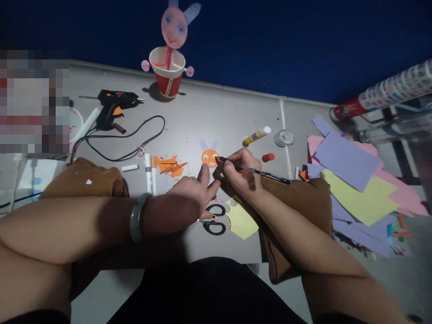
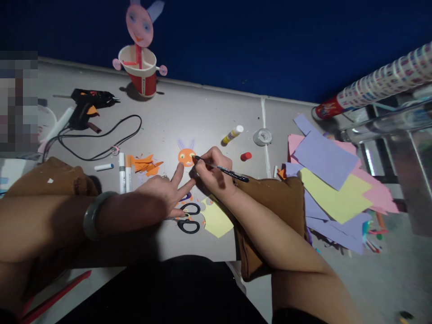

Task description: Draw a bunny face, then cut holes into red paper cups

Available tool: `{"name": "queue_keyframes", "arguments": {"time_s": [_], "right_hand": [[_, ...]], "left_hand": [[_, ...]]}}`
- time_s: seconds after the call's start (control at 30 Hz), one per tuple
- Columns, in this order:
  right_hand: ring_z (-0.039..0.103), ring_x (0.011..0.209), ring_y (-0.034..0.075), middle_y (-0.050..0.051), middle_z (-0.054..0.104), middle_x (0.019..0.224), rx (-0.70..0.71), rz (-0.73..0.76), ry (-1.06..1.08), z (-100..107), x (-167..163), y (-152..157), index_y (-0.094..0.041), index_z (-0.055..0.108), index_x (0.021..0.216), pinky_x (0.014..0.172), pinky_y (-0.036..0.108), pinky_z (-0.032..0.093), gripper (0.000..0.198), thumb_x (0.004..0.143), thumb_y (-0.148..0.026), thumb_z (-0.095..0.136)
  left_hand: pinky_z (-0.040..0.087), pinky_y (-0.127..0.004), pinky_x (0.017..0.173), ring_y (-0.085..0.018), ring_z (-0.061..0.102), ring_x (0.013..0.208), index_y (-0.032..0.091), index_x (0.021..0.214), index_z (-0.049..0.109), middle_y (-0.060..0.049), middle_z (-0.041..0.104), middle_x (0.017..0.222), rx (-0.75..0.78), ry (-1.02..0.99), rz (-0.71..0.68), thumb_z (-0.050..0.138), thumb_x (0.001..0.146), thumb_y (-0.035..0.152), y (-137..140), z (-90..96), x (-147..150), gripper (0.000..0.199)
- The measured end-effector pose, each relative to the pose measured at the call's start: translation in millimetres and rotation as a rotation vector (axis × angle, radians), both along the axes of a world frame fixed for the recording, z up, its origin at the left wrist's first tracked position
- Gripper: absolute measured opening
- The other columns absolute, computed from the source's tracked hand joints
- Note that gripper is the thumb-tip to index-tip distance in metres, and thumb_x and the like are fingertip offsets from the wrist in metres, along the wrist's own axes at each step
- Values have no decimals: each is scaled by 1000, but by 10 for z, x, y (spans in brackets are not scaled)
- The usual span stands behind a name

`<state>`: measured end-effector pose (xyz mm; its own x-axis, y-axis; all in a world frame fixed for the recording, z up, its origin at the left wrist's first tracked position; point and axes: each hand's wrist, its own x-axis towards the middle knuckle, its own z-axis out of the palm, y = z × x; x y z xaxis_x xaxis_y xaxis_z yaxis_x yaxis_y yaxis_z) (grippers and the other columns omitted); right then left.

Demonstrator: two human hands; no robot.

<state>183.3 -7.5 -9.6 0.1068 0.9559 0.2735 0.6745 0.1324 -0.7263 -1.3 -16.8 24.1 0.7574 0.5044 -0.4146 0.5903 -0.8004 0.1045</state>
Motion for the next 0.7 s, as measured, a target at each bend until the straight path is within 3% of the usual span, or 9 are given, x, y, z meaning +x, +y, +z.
{"name": "queue_keyframes", "arguments": {"time_s": [0.7], "right_hand": [[48,50,11,-5,53,56,-12,8,6,32,-15,4,-24,49,70,51,27,39,11,75,-20,57]], "left_hand": [[45,-33,58,-24,68,70,20,158,26,-34,17,161,4,1,-13,56,83,71,-12,0,-13,95]]}}
